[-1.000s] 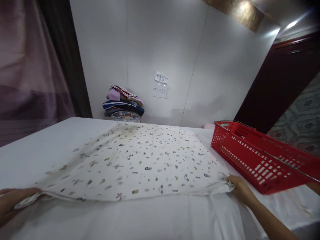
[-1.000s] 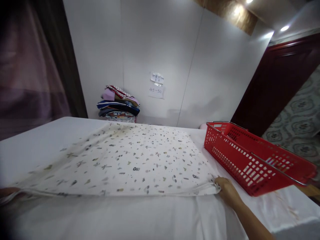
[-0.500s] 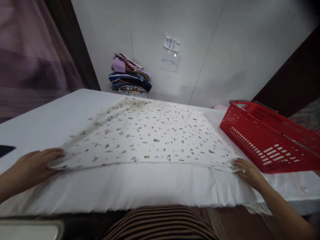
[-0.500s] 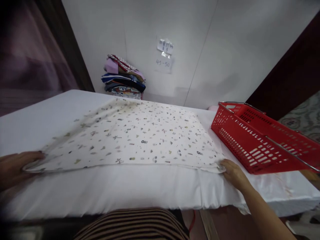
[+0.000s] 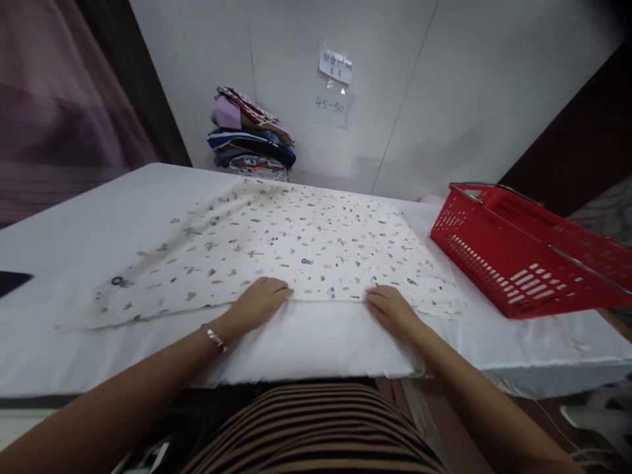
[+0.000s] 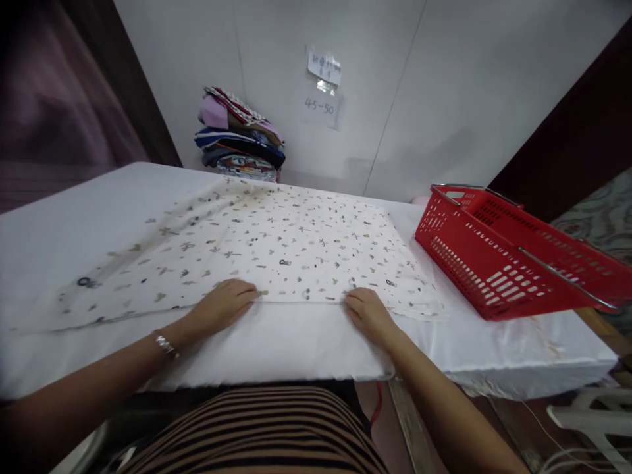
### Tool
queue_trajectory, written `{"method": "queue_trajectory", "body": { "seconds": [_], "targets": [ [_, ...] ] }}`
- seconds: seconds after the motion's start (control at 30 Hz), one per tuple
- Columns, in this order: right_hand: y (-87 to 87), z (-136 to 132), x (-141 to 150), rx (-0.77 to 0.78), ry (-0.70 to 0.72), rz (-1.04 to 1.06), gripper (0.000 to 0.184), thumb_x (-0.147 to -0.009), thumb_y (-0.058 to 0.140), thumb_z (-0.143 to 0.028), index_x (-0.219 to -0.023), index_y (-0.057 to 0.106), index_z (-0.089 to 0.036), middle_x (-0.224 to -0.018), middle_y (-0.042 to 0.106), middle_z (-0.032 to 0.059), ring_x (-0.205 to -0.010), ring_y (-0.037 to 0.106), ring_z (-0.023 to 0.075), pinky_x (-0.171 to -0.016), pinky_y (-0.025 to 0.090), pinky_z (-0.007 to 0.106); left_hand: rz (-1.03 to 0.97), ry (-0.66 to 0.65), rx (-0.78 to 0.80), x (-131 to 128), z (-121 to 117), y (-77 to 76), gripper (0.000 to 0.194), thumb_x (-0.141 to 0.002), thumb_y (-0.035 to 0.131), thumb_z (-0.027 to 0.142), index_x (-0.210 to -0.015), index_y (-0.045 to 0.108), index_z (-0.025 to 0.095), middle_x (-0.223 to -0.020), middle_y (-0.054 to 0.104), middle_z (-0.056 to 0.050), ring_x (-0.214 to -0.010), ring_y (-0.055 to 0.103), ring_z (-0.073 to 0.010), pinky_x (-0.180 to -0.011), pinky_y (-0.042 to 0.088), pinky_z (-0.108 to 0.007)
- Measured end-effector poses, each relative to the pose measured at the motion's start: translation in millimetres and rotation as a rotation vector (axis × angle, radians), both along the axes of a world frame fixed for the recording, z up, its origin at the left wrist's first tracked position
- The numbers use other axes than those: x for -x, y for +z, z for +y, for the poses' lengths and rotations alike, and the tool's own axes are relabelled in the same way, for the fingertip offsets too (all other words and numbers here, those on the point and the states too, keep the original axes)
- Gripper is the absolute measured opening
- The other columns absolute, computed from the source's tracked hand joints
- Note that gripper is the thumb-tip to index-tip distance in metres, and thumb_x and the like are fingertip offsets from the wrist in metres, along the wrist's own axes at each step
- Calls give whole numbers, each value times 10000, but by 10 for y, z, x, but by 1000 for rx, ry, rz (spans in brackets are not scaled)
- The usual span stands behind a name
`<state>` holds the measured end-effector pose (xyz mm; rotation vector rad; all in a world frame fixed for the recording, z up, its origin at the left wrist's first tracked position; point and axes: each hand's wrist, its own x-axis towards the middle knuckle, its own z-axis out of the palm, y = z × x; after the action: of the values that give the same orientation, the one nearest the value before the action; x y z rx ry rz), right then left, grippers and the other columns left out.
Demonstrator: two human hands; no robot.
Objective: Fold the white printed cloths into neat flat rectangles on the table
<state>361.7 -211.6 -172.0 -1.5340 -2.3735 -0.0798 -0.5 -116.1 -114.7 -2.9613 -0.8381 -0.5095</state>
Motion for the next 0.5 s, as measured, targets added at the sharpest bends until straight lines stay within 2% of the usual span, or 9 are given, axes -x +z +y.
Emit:
{"method": "queue_trajectory", "body": {
  "seconds": [0.1, 0.27, 0.37, 0.5],
  "targets": [
    [145, 92, 167, 57, -1, -56, 245, -898, 449, -256, -1062, 619, -192, -1077, 612, 97, -993, 521, 223, -856, 405, 374, 96, -55, -15, -167, 93, -140, 235, -900, 380, 170, -937, 611, 176, -940, 633, -41, -864, 543, -171, -773, 412, -312],
    [280, 158, 257, 142, -16, -184, 285, -891, 417, -174, -1113, 595, -164, -1112, 586, 105, -969, 510, 212, -831, 378, 332, 144, -55, -66, -269, 164, -303, 226, -887, 397, 126, -1003, 587, 166, -932, 613, -52, -860, 525, -184, -756, 395, -316],
    [384, 169, 295, 184, -28, -240, 268, -868, 408, -121, -1037, 613, -152, -1021, 607, 97, -906, 518, 205, -787, 367, 313, 180, -33, -45, -298, 157, -319, 242, -840, 389, 50, -930, 588, 153, -891, 595, -58, -813, 512, -183, -720, 389, -310],
    [486, 103, 290, 244, -35, -212, 216, -792, 441, -69, -892, 605, -168, -892, 597, 65, -840, 515, 184, -731, 359, 277, 158, -67, 66, -272, 92, -266, 253, -740, 400, -2, -829, 566, 168, -833, 569, -37, -762, 489, -170, -689, 384, -298]
  ]
}}
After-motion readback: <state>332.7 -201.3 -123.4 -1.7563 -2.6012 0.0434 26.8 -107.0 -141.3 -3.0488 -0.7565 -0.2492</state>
